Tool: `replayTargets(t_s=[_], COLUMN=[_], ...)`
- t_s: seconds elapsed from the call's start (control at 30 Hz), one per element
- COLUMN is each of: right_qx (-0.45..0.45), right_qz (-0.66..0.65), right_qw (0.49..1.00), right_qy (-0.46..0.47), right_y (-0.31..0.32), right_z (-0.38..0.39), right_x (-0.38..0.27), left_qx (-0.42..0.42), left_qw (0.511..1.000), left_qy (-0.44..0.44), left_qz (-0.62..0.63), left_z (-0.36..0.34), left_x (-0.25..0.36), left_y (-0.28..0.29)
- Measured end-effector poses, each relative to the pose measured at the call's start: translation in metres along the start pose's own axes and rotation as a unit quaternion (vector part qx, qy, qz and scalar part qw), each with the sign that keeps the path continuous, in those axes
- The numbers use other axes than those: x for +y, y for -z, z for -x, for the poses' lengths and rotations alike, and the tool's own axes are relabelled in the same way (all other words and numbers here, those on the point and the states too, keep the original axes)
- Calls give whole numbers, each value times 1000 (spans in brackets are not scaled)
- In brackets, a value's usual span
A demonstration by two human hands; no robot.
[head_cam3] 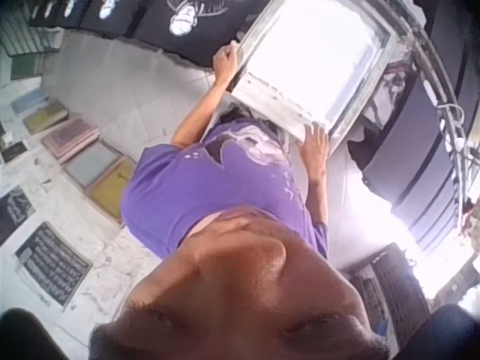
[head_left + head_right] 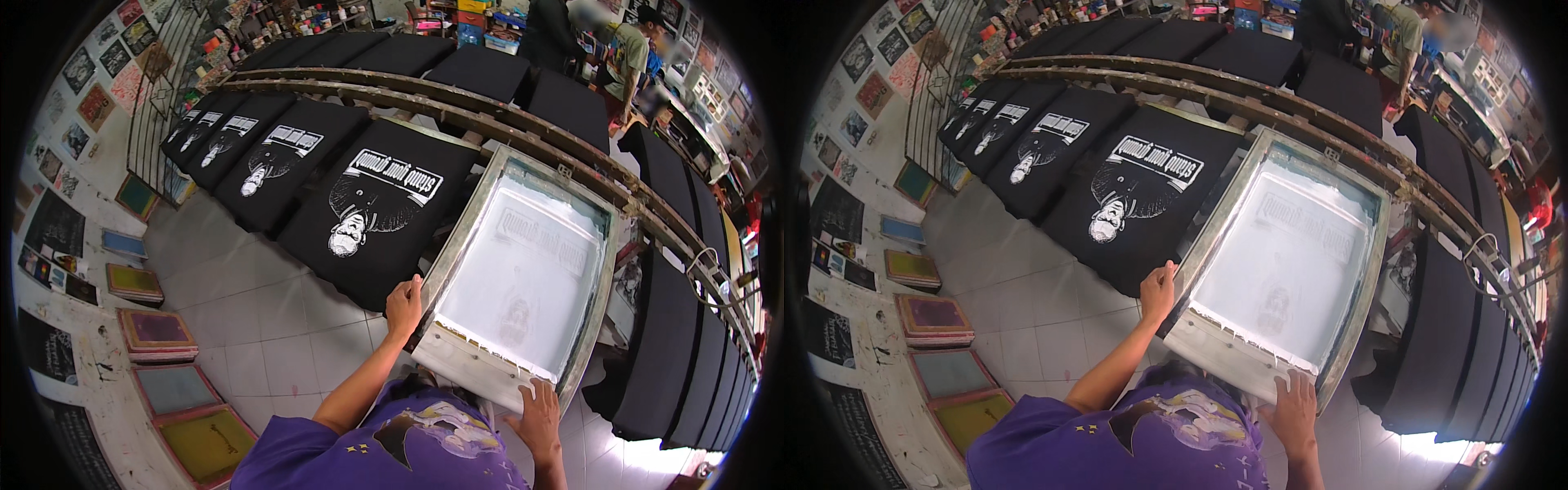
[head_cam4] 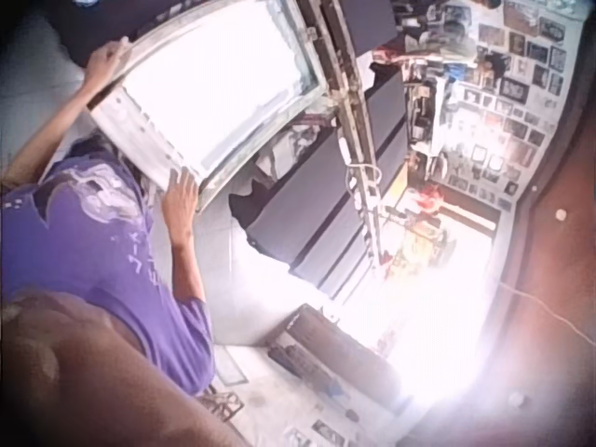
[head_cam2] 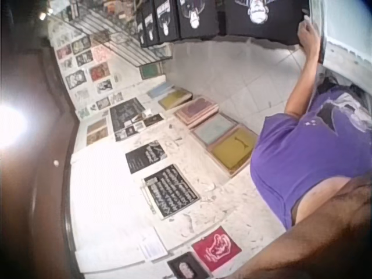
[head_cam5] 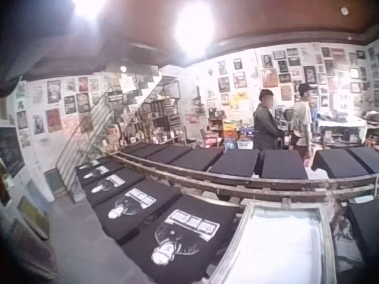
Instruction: The person carries a screen printing frame to a drying rack, retrieves a squeegee, and repeatedly prints a white graphic onto a series of black t-shirts. They pull the squeegee across the screen to transfer ink, then lift the screen to reveal the printed design before moving to the next shirt.
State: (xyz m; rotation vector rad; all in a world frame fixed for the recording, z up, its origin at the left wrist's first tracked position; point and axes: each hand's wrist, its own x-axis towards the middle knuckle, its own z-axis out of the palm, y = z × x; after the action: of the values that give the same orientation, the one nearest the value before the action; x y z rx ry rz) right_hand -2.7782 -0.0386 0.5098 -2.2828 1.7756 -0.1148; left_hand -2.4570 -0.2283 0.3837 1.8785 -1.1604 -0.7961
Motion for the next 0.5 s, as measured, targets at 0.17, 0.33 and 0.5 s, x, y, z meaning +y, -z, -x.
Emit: replayTargets(t_s=[0.17,0.33,0.5], right_qx=[4,90,105], right_qz=[46,-72,-60], right_qw=[999,993,990], right_qy=[-3,-33,-72], right_y=[-23,10,15], right_z=[1,-24,-45], right_x=[13,20,33], left_qx=[1,-169,-315], left_qw=[995,931,787], left_qy=[-34,-317,-500], left_qz=[97,65,-179], left_z=[9,27,42], left_x=[14,58,94], left_y=[11,45,41])
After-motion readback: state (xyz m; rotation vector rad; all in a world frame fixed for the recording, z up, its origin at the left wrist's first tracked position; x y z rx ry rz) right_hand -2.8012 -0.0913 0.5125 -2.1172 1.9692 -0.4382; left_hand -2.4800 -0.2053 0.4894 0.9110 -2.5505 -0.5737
